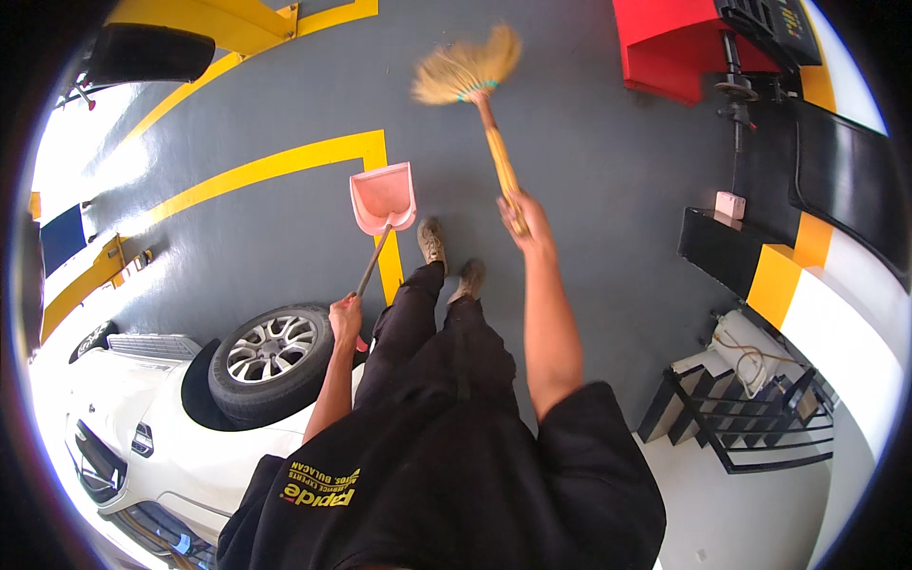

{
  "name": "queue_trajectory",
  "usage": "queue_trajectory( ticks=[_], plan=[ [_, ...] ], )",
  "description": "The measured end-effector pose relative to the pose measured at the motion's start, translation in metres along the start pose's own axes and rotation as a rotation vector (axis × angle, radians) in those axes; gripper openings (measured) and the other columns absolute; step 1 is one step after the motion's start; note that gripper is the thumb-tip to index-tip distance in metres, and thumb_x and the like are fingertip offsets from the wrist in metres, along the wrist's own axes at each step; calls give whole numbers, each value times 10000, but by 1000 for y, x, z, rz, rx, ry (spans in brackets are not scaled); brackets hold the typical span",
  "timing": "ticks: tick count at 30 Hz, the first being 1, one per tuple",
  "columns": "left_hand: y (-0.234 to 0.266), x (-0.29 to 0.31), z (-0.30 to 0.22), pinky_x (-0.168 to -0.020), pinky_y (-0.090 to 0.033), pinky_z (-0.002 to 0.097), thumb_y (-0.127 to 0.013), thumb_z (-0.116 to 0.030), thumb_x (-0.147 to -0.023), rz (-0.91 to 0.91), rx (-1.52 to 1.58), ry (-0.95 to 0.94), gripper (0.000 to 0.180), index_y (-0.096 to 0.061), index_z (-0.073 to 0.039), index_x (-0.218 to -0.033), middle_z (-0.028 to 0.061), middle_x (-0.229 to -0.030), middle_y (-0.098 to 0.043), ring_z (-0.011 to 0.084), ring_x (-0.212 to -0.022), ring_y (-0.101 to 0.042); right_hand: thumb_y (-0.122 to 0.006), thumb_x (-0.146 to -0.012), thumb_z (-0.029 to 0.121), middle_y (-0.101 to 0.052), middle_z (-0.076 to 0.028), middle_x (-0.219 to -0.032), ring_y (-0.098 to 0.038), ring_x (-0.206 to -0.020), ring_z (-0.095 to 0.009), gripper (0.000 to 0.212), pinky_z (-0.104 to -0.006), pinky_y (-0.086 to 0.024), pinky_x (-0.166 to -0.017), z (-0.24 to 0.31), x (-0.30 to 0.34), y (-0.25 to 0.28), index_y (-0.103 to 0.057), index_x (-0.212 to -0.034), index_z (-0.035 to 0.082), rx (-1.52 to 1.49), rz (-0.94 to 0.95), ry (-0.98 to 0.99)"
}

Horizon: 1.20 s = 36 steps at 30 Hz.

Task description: The person sweeps the floor of an auto repair garage using a broom and dustpan. They move around vehicles and equipment, sweeping debris into the dustpan.

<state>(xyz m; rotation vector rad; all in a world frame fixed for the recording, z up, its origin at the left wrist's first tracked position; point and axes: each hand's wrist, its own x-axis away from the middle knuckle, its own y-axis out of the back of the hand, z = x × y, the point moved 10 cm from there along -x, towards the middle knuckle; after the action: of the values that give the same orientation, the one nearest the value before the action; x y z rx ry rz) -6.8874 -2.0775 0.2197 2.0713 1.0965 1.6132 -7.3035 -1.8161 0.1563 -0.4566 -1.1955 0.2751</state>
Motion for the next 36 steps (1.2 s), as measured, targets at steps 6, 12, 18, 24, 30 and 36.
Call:
queue_trajectory(
  ticks=[6, 12, 18, 24, 30, 36],
  plan=[
    [-23, -21, -39, -712, -527, 421, -640, -275, -886, 85, -69, -68, 348, -754, 31, -1008, 179, -698, -643, 213, -675, -648, -662, -1006, 202, -619, -53, -856, -503, -531, -68, 490, -204, -426, -452, -32, 284, 209, -499, -1452, 82, 212, -397, 104],
    [-53, 1, -74, -537, -451, 329, -654, -263, -897, 105, 7, -77, 308, -778, 16, -941, 47, -664, -631, 124, -581, -575, -623, -986, 116, -613, -55, -839, -532, -577, -108, 496, -263, -473, -512, -7, 493, 355, -534, -1470, 57, 226, -909, 22],
    [-103, 45, -127, -478, -375, 313, -666, -276, -920, 161, -24, -132, 323, -625, -39, -705, -5, -593, -529, 114, -511, -490, -640, -944, 67, -636, -76, -889, -605, -652, -152, 202, -300, -508, -551, 54, 488, 564, -588, -1126, 0, 128, -1120, -191],
    [-133, 128, -185, -471, -360, 292, -666, -253, -920, 47, 29, -113, 256, -687, -32, -794, -8, -605, -528, 90, -507, -476, -655, -850, -8, -637, -102, -917, -649, -736, -246, 245, -364, -525, -606, 153, 214, 572, -591, -1086, -14, 236, -1007, 16],
    [-224, 186, -282, -526, -404, 272, -648, -178, -913, 69, -30, -23, 364, -747, 76, -1153, -38, -688, -541, 80, -572, -501, -636, -898, -21, -546, -51, -713, -554, -536, -167, 150, -341, -475, -450, 242, -62, 343, -524, -940, 70, -235, -427, 92],
    [-241, 214, -347, -506, -387, 272, -649, -216, -910, 61, -28, -5, 388, -762, 19, -1197, -10, -678, -576, 91, -545, -505, -670, -909, 14, -539, -49, -644, -558, -502, -169, 137, -328, -462, -446, 359, -88, 222, -540, -942, 41, -105, -202, 33]
  ],
)
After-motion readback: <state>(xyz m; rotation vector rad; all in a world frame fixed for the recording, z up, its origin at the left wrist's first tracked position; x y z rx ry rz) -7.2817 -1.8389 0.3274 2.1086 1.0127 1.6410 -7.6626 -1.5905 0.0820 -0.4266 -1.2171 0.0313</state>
